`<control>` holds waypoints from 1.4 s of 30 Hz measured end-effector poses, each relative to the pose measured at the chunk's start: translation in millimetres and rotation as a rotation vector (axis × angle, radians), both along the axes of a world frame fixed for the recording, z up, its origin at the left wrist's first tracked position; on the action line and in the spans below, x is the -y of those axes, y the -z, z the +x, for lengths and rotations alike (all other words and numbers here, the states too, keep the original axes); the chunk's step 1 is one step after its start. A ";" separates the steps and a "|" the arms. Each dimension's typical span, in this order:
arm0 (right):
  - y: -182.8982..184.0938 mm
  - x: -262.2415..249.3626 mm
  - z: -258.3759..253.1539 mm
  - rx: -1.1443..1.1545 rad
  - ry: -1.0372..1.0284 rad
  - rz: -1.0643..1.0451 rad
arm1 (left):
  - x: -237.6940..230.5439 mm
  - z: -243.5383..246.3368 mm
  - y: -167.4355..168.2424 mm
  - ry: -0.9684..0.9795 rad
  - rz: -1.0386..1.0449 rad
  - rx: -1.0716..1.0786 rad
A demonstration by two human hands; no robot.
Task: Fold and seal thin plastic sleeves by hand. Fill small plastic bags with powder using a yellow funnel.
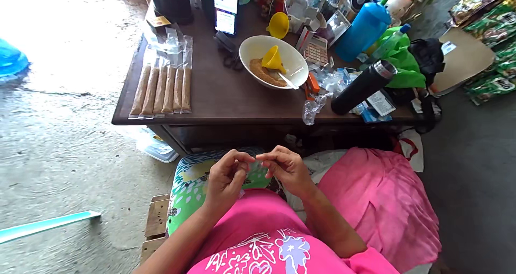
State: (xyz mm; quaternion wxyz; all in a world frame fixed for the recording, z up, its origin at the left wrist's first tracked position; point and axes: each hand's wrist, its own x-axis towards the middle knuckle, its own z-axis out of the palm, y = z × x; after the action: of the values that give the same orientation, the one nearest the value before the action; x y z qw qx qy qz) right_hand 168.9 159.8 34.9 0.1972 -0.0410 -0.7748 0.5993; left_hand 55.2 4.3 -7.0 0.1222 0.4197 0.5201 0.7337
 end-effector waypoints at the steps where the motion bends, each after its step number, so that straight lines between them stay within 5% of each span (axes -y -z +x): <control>1: 1.3 0.0 -0.1 0.001 0.009 0.013 | -0.2 0.6 -0.1 -0.001 -0.006 -0.003; 10: 6.9 1.6 0.8 -0.021 0.159 -0.014 | -0.6 4.5 1.1 0.008 -0.059 -0.019; 16: 4.3 -4.0 2.8 -0.033 -0.015 -0.101 | -0.5 4.5 2.0 -0.029 -0.068 -0.003; 21: 7.0 -1.0 2.1 -0.061 0.102 -0.087 | -0.4 5.6 2.1 -0.032 -0.079 0.004; 42: 9.0 -6.7 1.7 -0.058 0.077 0.305 | -1.4 7.0 3.6 -0.034 -0.085 -0.015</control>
State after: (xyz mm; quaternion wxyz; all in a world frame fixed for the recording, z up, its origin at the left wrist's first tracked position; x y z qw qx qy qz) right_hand 170.6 166.5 25.9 0.2460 -0.0230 -0.8486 0.4678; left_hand 62.1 5.7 -10.6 0.1234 0.4106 0.5587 0.7100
